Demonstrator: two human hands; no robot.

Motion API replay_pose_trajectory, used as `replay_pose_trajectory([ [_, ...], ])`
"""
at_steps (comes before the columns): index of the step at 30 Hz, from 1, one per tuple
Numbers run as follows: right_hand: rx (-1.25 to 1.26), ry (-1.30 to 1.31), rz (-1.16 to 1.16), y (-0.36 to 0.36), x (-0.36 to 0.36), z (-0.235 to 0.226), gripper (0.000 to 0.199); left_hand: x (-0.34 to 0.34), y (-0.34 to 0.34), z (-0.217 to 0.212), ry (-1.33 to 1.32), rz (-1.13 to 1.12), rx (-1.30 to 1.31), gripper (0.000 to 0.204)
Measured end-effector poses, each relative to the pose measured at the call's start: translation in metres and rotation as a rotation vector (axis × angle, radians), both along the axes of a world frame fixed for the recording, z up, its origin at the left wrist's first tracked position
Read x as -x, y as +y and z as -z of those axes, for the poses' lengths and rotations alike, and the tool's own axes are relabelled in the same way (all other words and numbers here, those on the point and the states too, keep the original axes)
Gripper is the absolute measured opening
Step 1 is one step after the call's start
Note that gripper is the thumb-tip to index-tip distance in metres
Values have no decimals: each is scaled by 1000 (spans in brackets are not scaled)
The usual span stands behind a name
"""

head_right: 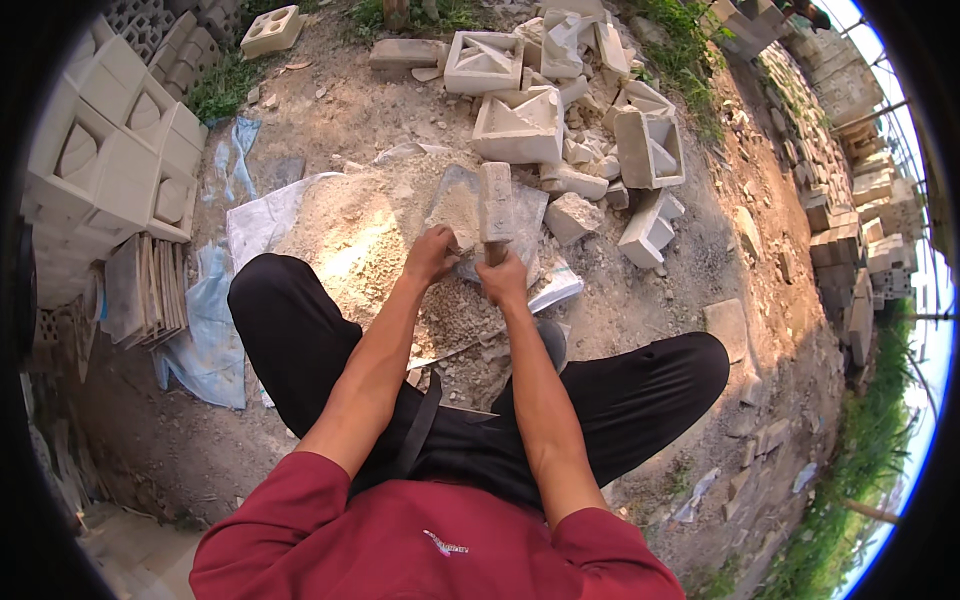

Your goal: The person shapes a block by hitting it with another block and scraping its surface, occasionally picking up and turning small fragments.

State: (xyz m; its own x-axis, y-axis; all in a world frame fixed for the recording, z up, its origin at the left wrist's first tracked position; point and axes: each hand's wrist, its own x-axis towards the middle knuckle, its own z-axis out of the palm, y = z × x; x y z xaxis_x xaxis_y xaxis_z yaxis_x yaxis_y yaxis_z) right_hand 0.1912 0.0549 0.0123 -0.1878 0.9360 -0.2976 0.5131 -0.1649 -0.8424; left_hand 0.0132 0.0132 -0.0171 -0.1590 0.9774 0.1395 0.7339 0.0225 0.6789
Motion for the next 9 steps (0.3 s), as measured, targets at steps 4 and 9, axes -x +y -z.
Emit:
replay_pose_trajectory([
  [4,75,-98,-42,-6,5,7,42,-4,1,1,-68,-157,-13,34],
  [9,-251,4,-53,-7,27,-11,32,0,3,9,78,-151,151,50],
])
